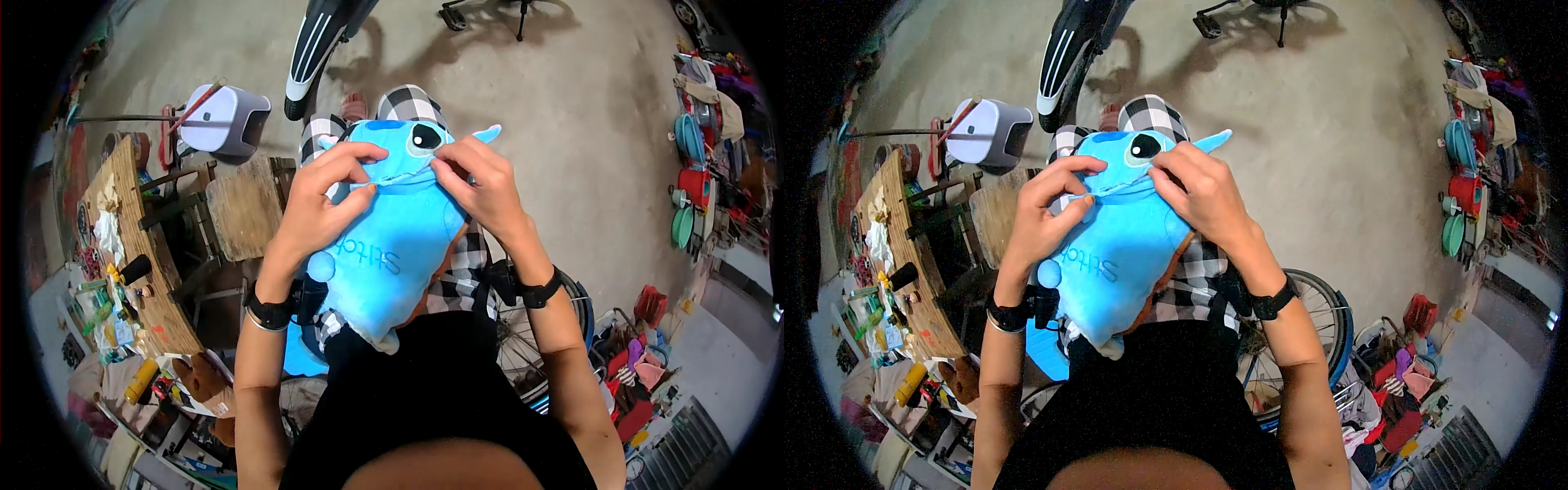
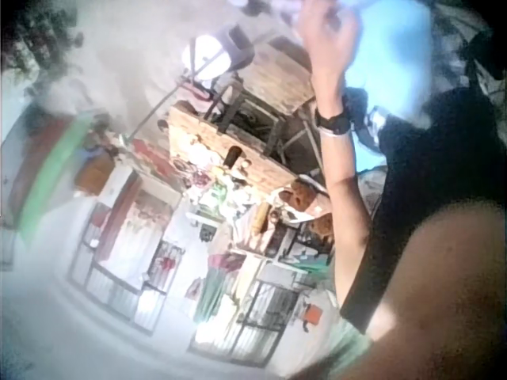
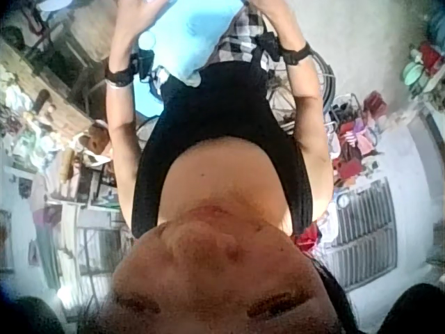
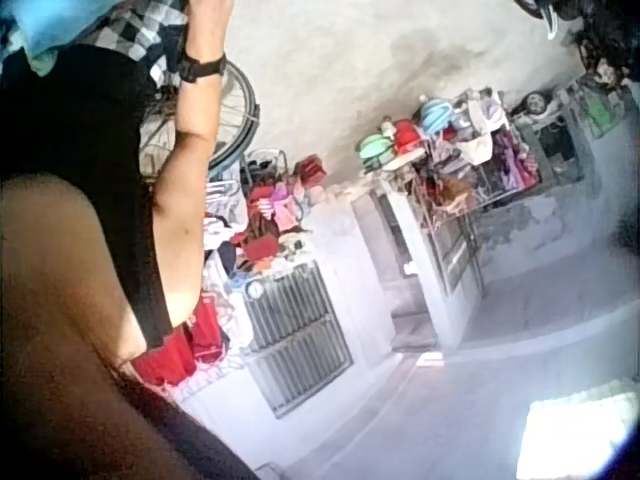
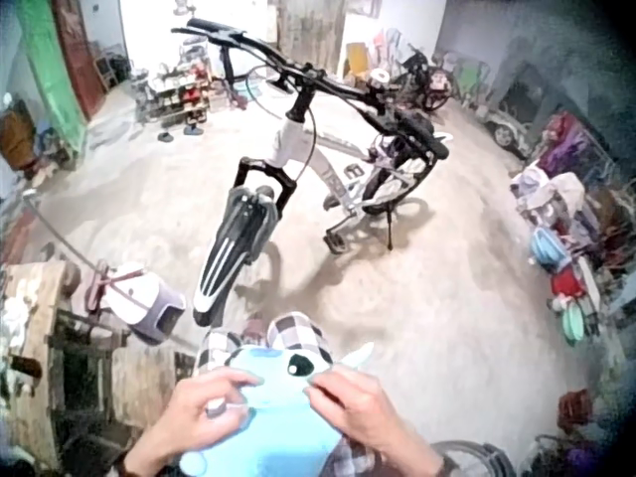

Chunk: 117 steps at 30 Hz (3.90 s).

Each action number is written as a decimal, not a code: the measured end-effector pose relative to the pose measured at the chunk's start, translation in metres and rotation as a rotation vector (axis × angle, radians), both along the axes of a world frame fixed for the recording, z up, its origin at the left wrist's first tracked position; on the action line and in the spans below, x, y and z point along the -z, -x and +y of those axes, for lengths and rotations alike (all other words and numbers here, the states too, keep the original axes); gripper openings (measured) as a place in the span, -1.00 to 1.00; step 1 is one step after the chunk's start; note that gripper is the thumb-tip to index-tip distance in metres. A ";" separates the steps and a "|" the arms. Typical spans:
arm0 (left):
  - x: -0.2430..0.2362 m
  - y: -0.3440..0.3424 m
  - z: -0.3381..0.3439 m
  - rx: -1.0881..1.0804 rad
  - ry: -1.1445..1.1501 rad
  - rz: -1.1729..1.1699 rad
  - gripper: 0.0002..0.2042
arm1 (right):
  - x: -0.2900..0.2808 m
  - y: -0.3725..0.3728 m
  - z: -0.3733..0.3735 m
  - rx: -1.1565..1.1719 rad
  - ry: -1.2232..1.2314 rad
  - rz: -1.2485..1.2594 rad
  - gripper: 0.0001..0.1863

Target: The person sews a blue plush toy by hand using a needle and thread, repeatedly pulling the thread through the fabric to mend or assemble the toy.

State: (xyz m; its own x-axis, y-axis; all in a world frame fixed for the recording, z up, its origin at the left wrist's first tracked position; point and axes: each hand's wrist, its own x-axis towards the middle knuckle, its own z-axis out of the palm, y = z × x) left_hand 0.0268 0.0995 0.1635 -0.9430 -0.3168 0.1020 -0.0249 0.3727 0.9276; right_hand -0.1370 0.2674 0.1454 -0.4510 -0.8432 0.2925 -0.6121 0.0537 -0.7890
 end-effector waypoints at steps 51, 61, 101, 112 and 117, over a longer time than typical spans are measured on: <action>-0.001 0.029 0.016 0.106 0.450 -0.041 -0.75 | 0.021 0.016 0.003 -0.046 0.038 -0.286 -0.86; 0.000 0.029 0.016 0.074 0.423 -0.052 -0.76 | 0.024 0.023 -0.005 -0.105 -0.003 0.015 -0.78; -0.007 0.047 0.022 0.009 0.371 -0.187 -0.86 | 0.038 0.009 -0.002 0.096 0.130 -0.113 -0.84; -0.007 0.049 0.028 -0.011 0.345 -0.132 -0.88 | 0.040 0.009 -0.002 0.079 0.187 -0.051 -0.84; -0.003 0.056 0.026 -0.061 0.374 -0.160 -0.86 | 0.037 0.008 -0.003 0.078 0.162 -0.080 -0.84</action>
